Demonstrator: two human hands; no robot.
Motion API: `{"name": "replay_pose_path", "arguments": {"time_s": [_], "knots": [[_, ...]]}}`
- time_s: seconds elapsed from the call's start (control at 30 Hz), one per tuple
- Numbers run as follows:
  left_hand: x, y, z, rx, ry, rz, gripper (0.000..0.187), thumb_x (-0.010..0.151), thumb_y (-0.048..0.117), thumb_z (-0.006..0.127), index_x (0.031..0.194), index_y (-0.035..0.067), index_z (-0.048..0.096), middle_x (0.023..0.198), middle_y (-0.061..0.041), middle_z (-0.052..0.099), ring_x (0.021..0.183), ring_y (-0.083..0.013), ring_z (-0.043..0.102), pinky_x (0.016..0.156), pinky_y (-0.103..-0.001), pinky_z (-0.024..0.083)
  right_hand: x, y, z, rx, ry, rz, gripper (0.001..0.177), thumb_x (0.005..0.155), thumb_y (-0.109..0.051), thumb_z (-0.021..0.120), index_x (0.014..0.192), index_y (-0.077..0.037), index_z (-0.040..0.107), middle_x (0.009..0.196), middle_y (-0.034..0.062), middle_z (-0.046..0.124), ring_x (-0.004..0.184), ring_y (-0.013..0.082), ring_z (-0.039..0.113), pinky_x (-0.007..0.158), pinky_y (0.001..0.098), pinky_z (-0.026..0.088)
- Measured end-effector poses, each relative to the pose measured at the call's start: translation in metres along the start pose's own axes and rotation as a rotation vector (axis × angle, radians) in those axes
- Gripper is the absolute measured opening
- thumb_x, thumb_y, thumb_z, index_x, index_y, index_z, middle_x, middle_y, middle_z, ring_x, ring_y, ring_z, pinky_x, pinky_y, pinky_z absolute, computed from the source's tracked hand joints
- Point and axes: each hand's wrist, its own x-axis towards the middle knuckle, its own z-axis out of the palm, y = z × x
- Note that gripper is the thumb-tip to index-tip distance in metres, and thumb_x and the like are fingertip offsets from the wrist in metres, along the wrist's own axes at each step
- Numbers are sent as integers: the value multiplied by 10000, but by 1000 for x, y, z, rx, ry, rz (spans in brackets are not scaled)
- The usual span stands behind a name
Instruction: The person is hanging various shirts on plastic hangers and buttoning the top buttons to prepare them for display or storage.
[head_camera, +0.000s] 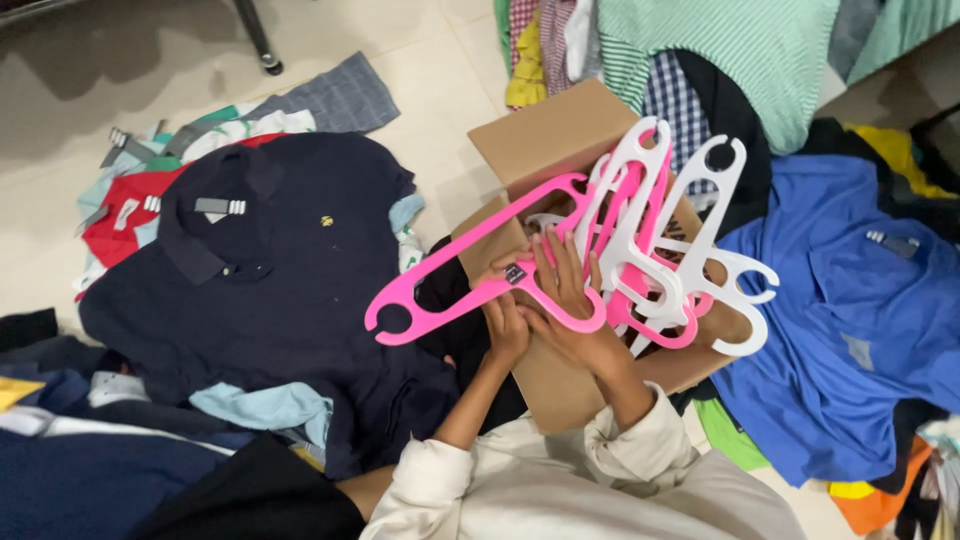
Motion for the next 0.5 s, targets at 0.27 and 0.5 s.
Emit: {"name": "replay_pose_path", "arguments": {"time_s": [0.27,0.5], "knots": [[-10,-9,-37,-124,248,-170,368,1131,424,238,1235,82,324,1174,-109,373,1140,-264,388,1131,-385,260,14,-19,16,-16,145,-187,687,994,-359,568,1606,-193,301,1565,141,323,1525,377,222,1196,591,69],[-4,-5,-86,-409,254,-116,392,1118,447,102,1268,118,252,1028,-195,550,999,-298,643,991,-412,476,23,-36,2,-4,70,-301,401,1077,-261,408,1465,-191,484,1318,10,585,1361,187,478,1178,477,144]]}}
